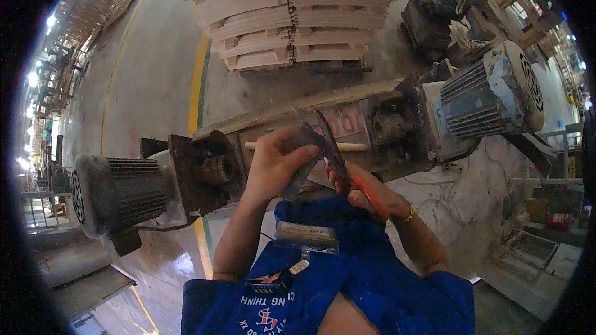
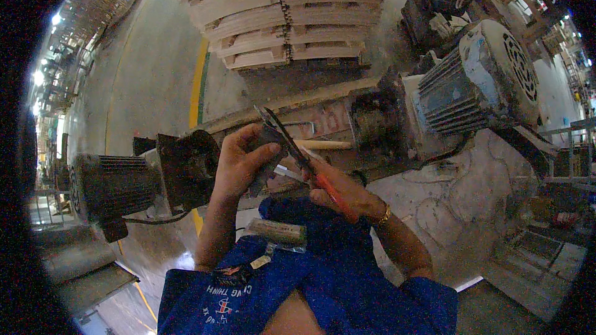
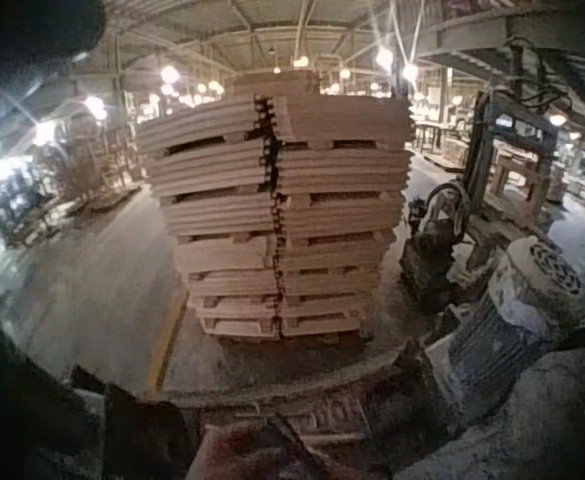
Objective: The person uses red-handled shears to trim a small dark strip of material, then places it on a machine. The person then applies a white substance from a small bottle to the machine's rotating part. The person repeats the trimming and application process.
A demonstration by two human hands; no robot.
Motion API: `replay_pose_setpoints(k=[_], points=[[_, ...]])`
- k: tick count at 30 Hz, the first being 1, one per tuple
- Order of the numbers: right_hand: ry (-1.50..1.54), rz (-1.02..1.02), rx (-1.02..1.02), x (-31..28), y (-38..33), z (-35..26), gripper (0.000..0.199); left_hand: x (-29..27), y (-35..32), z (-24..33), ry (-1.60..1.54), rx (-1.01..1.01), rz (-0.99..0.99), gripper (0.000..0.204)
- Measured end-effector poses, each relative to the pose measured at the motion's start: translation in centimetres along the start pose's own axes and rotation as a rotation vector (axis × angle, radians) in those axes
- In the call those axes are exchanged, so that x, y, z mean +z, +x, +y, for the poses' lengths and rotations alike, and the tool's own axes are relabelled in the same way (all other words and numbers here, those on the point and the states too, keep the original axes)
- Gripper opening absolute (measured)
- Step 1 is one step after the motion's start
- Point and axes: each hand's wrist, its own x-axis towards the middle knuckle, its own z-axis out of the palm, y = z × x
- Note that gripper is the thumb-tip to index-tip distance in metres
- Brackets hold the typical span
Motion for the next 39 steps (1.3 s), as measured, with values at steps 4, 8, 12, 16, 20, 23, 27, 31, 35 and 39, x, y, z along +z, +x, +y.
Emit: replay_pose_setpoints(k=[4, 8, 12, 16, 20, 23, 27, 31, 35, 39], points=[[-0.040, -0.032, 0.019, -0.6, -0.1, 1.1, 0.075, -0.2, 0.1, 0.1, 0.008, 0.003, 0.000, 0.024], [0.019, 0.041, -0.013, 0.1, 0.1, 2.2, 0.074, -0.5, 0.2, -0.3, 0.024, 0.008, 0.000, 0.025], [-0.118, 0.081, -0.022, 0.2, 0.3, 3.2, 0.060, -0.6, 0.3, -0.9, 0.032, 0.061, 0.002, 0.023], [-0.370, 0.181, -0.026, 0.8, 0.4, 3.0, 0.045, -0.6, 0.1, -0.6, 0.032, 0.027, 0.008, 0.022], [-0.230, 0.180, 0.054, 1.2, 0.2, 2.8, 0.039, -0.7, -0.1, -0.6, 0.034, 0.000, 0.022, 0.021], [-0.370, 0.220, 0.006, 1.2, 0.3, 3.1, 0.034, -0.8, -0.2, -0.7, 0.038, 0.017, 0.011, 0.021], [-0.370, 0.235, -0.017, 1.2, 0.3, 3.4, 0.028, -0.8, -0.3, -1.0, -0.004, 0.002, 0.024, 0.021], [-0.387, 0.186, -0.047, 1.3, 0.0, 2.4, 0.033, -0.7, -0.4, -1.4, -0.042, 0.033, 0.051, 0.018], [-0.187, 0.117, 0.114, 0.9, -0.3, 2.0, 0.053, -0.9, -0.5, -1.5, -0.017, 0.014, 0.090, 0.017], [-0.121, -0.025, 0.072, -0.2, -0.6, 1.0, 0.067, -1.8, -0.6, -1.3, 0.131, 0.047, 0.001, 0.015]])
